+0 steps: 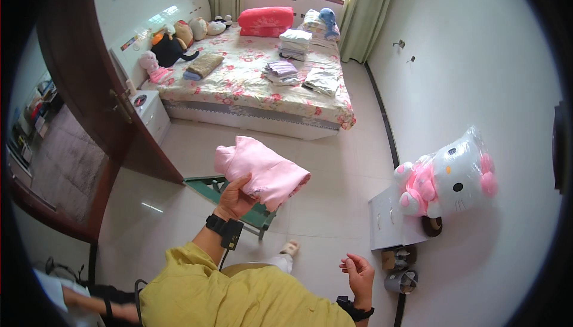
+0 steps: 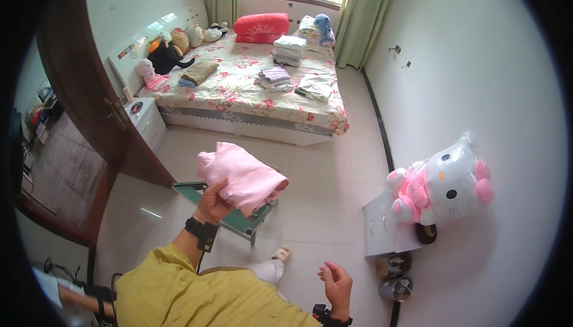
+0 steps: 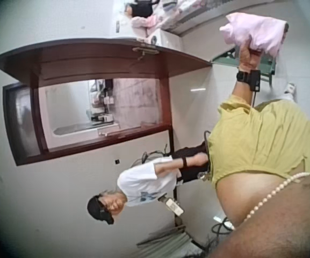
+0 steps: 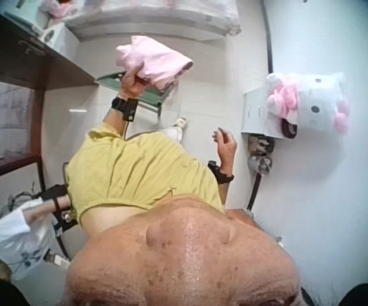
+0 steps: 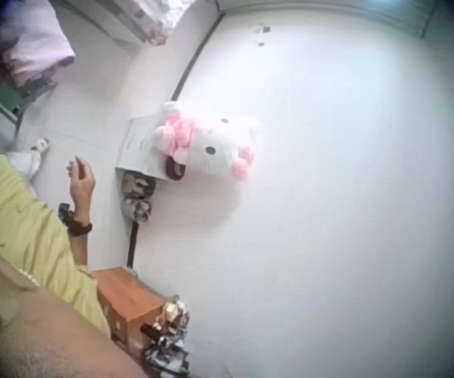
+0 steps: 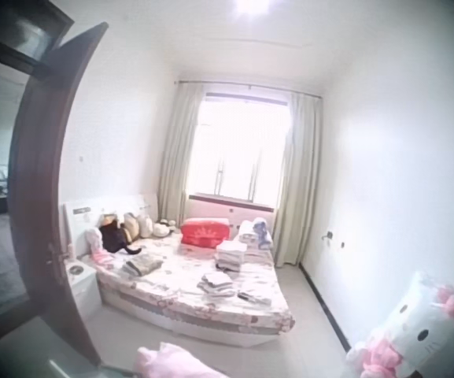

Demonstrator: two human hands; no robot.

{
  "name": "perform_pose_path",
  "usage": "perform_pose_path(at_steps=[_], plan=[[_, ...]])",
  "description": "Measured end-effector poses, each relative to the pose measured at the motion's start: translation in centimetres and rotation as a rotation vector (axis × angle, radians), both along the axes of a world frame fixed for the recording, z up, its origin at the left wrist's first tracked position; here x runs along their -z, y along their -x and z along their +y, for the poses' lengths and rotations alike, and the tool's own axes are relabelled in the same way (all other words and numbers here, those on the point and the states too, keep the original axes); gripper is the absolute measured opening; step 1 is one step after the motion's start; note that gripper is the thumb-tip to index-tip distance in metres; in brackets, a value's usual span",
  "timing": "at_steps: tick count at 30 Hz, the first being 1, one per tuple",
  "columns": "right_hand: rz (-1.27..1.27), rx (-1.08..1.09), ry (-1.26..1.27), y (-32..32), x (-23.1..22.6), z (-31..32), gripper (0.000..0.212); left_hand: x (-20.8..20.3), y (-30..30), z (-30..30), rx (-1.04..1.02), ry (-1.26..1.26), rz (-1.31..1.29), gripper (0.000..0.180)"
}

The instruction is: Pick up a pink shirt from a chair, take it to show others in the hallway, and then place it on a bed with other folded laundry.

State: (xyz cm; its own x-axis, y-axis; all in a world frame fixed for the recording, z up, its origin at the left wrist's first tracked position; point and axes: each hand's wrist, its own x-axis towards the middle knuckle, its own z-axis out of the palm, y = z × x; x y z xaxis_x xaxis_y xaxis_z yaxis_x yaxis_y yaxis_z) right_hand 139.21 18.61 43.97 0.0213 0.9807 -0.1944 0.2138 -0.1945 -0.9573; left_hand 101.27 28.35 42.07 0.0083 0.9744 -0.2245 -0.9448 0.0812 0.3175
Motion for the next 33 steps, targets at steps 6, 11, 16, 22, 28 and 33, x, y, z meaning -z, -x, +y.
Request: perform_pose_path(at_steps=[6, 11, 16, 22, 28, 33], plan=[[-0.064, -0.025, 0.013, -3.7, -1.7, 18.0, 0.021, 1.9, -4.3, 16.6, -0.12, 0.136, -0.046, 0.044], [-0.055, -0.067, 0.059, -7.0, -0.3, 32.4, 0.022, 5.0, -8.7, 28.6, 0.036, 0.133, -0.044, 0.049], [0.035, -0.203, 0.141, -10.5, 1.7, 47.6, 0.026, 6.0, -14.8, 39.1, 0.16, 0.126, 0.055, 0.052], [0.019, -0.455, 0.103, -16.6, 5.7, 67.0, 0.032, 6.7, -22.2, 52.8, 0.133, 0.098, 0.267, 0.051], [0.148, -0.636, 0.198, -16.3, 5.9, 85.7, 0.047, 3.5, -25.2, 65.4, 0.017, 0.114, 0.325, 0.051], [0.236, -0.781, 0.201, -9.9, 6.3, 97.8, 0.06, 4.1, -22.3, 74.4, 0.005, 0.081, 0.174, 0.052]])
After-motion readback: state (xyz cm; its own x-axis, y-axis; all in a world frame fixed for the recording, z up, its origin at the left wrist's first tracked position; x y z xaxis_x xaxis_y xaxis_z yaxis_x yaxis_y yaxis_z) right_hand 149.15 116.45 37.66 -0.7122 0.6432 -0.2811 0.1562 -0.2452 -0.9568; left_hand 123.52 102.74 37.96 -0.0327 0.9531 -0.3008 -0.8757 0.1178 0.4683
